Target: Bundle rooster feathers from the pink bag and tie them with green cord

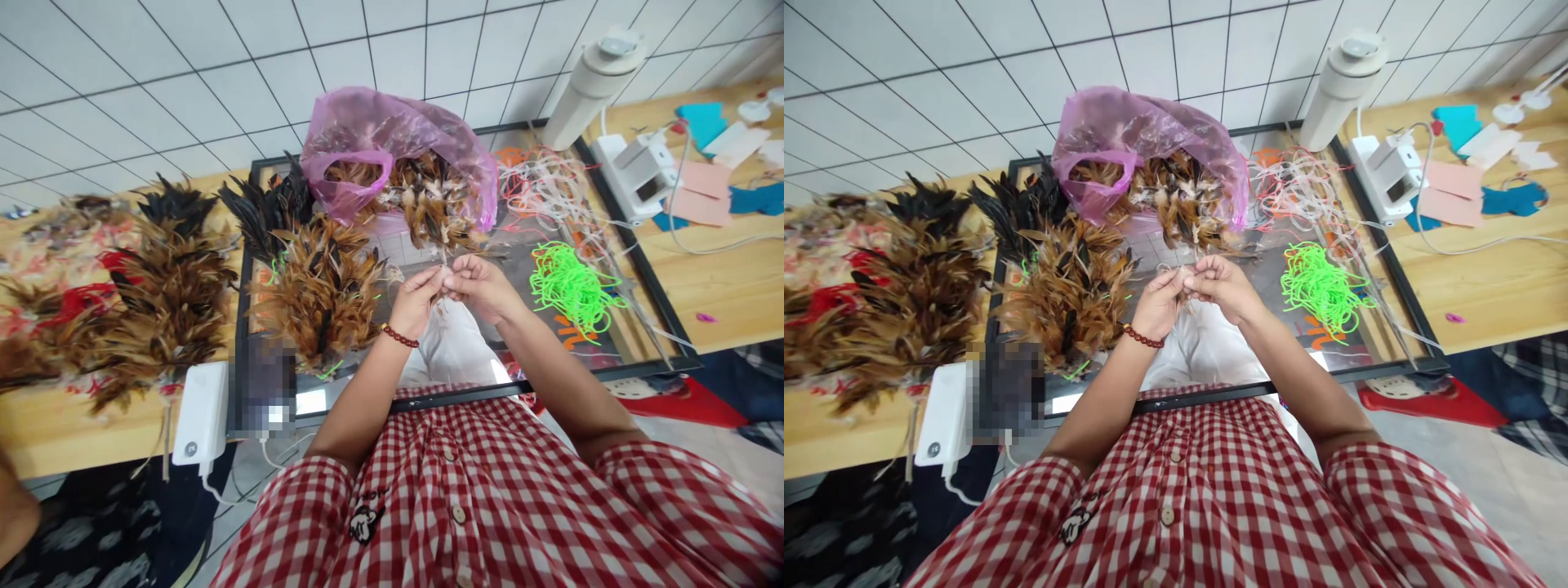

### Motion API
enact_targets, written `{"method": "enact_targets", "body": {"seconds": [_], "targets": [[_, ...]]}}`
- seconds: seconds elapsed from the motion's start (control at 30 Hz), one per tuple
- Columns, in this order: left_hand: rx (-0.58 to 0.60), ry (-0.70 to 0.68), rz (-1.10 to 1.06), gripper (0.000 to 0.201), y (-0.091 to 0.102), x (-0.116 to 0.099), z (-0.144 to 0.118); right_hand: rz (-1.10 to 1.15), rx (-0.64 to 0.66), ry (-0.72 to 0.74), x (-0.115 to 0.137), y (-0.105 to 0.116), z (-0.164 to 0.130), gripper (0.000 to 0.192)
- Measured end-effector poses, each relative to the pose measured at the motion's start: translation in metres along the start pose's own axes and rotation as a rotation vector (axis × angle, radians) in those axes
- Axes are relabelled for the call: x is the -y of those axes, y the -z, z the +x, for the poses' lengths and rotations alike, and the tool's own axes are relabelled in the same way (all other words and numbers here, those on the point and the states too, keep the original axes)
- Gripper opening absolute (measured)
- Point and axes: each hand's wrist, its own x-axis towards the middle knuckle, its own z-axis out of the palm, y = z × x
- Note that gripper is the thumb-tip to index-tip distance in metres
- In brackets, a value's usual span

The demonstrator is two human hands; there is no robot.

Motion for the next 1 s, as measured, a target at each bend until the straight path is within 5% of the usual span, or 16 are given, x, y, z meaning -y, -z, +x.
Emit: {"method": "enact_targets", "body": {"seconds": [0.2, 0.4, 0.5, 0.63, 0.77, 0.87, 1.0], "targets": [[-0.08, -0.155, 0.117, 0.033, 0.003, 0.006, 0.004, -0.293, 0.013, 0.285, 0.005, 0.014, 0.004, 0.061], [0.064, -0.122, 0.251, 0.045, 0.002, 0.005, 0.002, -0.532, 0.157, 0.524, 0.02, 0.019, 0.011, 0.043], [0.104, -0.135, 0.304, 0.045, 0.003, 0.005, 0.001, -0.668, 0.141, 0.611, 0.022, 0.015, 0.017, 0.043], [-0.034, -0.271, 0.303, 0.038, 0.005, 0.003, 0.003, -0.818, 0.012, 0.71, 0.023, 0.022, 0.019, 0.027], [-0.191, -0.322, 0.126, 0.033, 0.004, -0.005, 0.006, -1.118, -0.02, 0.506, 0.021, 0.037, 0.007, 0.008], [-0.235, -0.304, 0.062, 0.034, 0.004, -0.009, 0.007, -1.332, -0.036, 0.294, 0.012, 0.035, -0.004, 0.016], [-0.207, -0.315, 0.047, 0.034, 0.007, -0.006, 0.007, -1.494, -0.082, 0.229, -0.001, 0.022, -0.008, 0.023]]}}
